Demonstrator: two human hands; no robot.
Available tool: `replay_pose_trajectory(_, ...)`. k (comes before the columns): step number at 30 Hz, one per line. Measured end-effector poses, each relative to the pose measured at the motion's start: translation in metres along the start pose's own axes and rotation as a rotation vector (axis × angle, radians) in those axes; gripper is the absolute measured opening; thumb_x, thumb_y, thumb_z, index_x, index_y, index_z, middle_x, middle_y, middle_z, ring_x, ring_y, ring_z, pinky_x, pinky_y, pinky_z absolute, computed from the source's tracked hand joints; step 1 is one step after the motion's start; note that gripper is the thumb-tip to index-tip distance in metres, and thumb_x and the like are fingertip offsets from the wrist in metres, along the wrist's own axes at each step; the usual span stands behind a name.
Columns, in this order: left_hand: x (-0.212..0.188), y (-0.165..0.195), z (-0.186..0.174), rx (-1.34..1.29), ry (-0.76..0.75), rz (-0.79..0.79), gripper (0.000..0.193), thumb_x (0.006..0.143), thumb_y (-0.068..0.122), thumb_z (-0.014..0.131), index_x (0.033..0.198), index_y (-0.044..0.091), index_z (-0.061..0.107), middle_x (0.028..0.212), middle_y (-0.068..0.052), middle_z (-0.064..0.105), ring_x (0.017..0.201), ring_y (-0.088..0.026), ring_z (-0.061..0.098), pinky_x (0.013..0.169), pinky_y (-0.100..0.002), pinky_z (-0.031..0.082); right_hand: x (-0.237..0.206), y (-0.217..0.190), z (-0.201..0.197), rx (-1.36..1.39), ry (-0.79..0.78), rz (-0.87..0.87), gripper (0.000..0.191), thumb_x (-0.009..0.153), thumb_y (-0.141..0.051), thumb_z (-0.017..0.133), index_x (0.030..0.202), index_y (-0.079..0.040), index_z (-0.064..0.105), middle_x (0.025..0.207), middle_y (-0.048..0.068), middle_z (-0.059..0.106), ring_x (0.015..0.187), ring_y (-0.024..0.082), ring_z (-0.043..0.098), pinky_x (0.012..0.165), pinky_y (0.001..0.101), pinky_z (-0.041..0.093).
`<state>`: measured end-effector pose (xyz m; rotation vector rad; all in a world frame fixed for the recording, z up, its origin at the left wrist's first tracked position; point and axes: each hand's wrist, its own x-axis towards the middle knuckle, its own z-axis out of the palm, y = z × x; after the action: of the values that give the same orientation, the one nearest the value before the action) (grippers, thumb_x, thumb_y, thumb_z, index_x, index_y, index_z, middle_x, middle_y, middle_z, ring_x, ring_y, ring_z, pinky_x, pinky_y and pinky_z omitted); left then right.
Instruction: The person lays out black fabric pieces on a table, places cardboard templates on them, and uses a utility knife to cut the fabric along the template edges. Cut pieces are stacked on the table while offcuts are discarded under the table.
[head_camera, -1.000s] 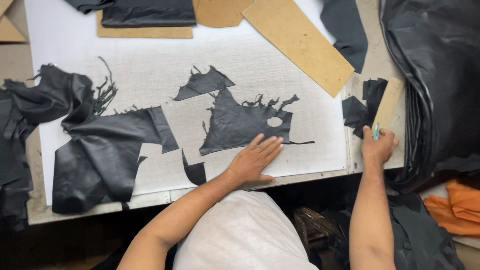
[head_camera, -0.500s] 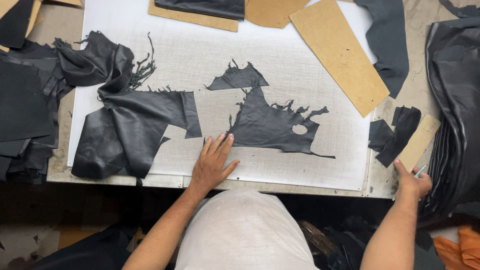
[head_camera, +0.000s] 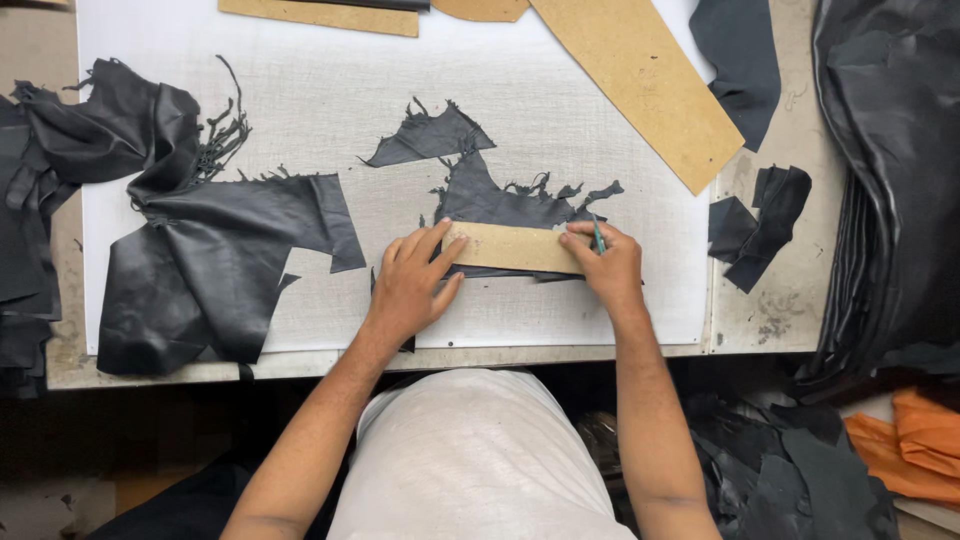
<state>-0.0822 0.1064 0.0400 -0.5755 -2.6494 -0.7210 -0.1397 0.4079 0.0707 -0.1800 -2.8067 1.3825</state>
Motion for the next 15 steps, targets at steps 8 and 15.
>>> replay_pose_trajectory(8,0.006,-0.016,-0.015,-0.051,-0.065,-0.015,0.033,0.091,0.02,0.074,0.124,0.014,0.073,0.144,-0.008,0.06,0.131,-0.025,0.054,0.106,-0.043,0.042,-0.046,0.022,0.002,-0.019,0.054,0.021,0.027,0.085,-0.011,0.083,0.112,-0.009,0.079,0.086,0.001,0.07,0.071,0.01,0.061,0.068,0.0237,0.052)
replay_pose_trajectory(15,-0.001,-0.023,-0.01,-0.053,-0.033,0.011,0.033,0.088,0.015,0.075,0.122,0.015,0.073,0.143,-0.007,0.059,0.133,-0.025,0.053,0.109,-0.045,0.042,-0.061,0.035,0.023,-0.021,0.176,-0.079,0.016,0.087,-0.009,0.083,0.102,-0.008,0.081,0.089,0.002,0.07,0.075,0.009,0.062,0.068,0.0236,0.051)
